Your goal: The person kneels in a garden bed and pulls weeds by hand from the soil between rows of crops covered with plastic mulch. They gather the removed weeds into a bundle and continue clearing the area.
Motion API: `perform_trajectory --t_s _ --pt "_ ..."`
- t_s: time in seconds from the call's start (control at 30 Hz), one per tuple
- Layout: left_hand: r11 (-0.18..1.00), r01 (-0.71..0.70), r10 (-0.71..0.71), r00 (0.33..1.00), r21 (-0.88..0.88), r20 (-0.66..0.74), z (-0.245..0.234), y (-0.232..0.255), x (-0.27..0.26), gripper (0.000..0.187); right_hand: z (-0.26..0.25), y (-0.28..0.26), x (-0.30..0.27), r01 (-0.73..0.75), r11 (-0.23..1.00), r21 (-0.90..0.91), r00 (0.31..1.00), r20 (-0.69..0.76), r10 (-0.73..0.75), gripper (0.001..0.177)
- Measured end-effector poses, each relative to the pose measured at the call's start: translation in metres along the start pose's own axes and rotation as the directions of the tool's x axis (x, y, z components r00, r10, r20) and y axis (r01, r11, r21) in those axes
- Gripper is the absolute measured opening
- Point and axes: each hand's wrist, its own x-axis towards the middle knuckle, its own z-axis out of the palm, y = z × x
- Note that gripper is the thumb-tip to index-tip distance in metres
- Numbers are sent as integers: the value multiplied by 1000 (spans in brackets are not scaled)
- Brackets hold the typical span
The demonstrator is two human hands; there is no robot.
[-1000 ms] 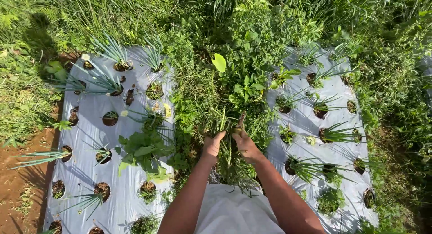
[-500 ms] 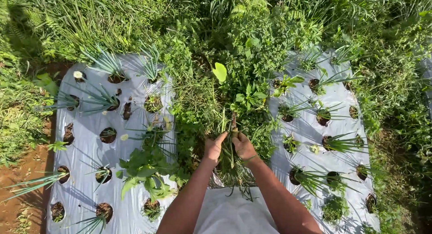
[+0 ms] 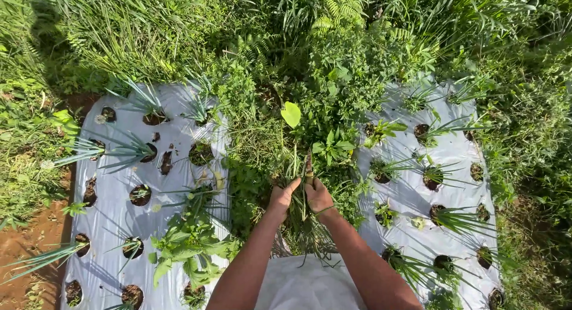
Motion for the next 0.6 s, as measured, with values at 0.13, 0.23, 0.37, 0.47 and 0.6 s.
perform_trajectory --t_s 0.13,0.23,0.37,0.47,0.6 --pt "982 138 -152 982 128 113 6 20 6 122 -10 -44 5 52 603 796 943 160 -293 28" --pt "967 184 -210 967 176 142 4 15 34 135 -18 -135 -43 175 937 303 984 -16 -179 32" --pt "974 177 -192 976 141 102 4 38 22 133 -15 -146 -29 6 1000 0 1000 2 -6 32" --pt "982 161 -168 983 95 70 7 66 12 123 -6 -155 -12 -69 997 23 997 22 69 38" --pt "976 193 -199 978 99 58 3 34 71 129 11 -138 35 -116 988 -104 992 -53 111 36"
